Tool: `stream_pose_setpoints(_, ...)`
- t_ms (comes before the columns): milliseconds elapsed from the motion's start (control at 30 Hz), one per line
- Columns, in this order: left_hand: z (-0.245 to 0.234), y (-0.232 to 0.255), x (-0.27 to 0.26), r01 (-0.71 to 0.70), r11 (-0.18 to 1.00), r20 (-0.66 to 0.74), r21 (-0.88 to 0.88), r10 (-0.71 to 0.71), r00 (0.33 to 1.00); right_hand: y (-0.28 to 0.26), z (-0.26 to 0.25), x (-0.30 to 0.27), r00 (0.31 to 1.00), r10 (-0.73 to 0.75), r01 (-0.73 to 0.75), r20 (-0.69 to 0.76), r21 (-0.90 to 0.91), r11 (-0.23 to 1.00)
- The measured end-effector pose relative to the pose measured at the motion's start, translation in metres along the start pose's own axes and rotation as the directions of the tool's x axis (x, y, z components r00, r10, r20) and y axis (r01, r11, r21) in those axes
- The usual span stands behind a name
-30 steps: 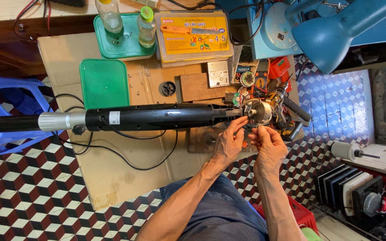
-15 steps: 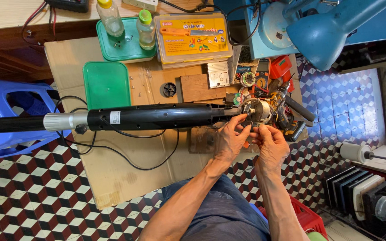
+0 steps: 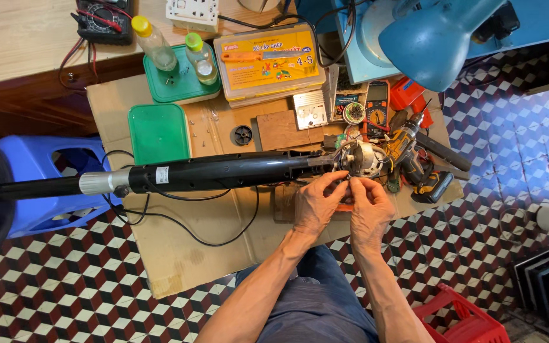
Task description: The person repairs a standing fan motor by hand, using pliers and a screwdriver to strip, twist, and secure wires to the motor terminals. They repeatedly adjust the wiring and tighten connections while the fan remains disassembled on the workbench.
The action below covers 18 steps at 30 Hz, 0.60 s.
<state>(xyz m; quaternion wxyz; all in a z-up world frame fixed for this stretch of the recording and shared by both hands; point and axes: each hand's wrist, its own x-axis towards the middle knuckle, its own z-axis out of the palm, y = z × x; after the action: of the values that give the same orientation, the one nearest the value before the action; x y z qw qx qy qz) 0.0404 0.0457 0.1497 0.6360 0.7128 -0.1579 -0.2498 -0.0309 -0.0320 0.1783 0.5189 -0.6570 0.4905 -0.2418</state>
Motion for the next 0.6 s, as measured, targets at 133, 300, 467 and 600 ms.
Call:
stream_pose_setpoints(133, -0.008, 0.002, 0.002, -0.012, 1.0, 0.039, 0.023, 0.011, 0.999, -0.007, 0.003, -0.004, 0.999, 0.042, -0.045, 0.02, 0.169, 0.985)
stream_pose_setpoints(300, -0.016, 0.005, 0.006, 0.02, 1.0, 0.081, 0.024, -0.021, 0.997, -0.01, 0.007, -0.008, 0.996, 0.078, -0.084, 0.042, 0.148, 0.985)
stream_pose_setpoints(467, -0.023, 0.006, 0.01, -0.048, 0.997, 0.089, 0.063, 0.043, 0.995, -0.008, 0.005, -0.008, 0.996, 0.036, -0.043, 0.087, 0.083, 0.996)
stream_pose_setpoints(600, -0.025, 0.005, 0.014, -0.09, 0.99, 0.101, 0.106, 0.079, 0.992, -0.011, 0.002, -0.009, 0.992, 0.018, -0.024, 0.122, 0.045, 0.999)
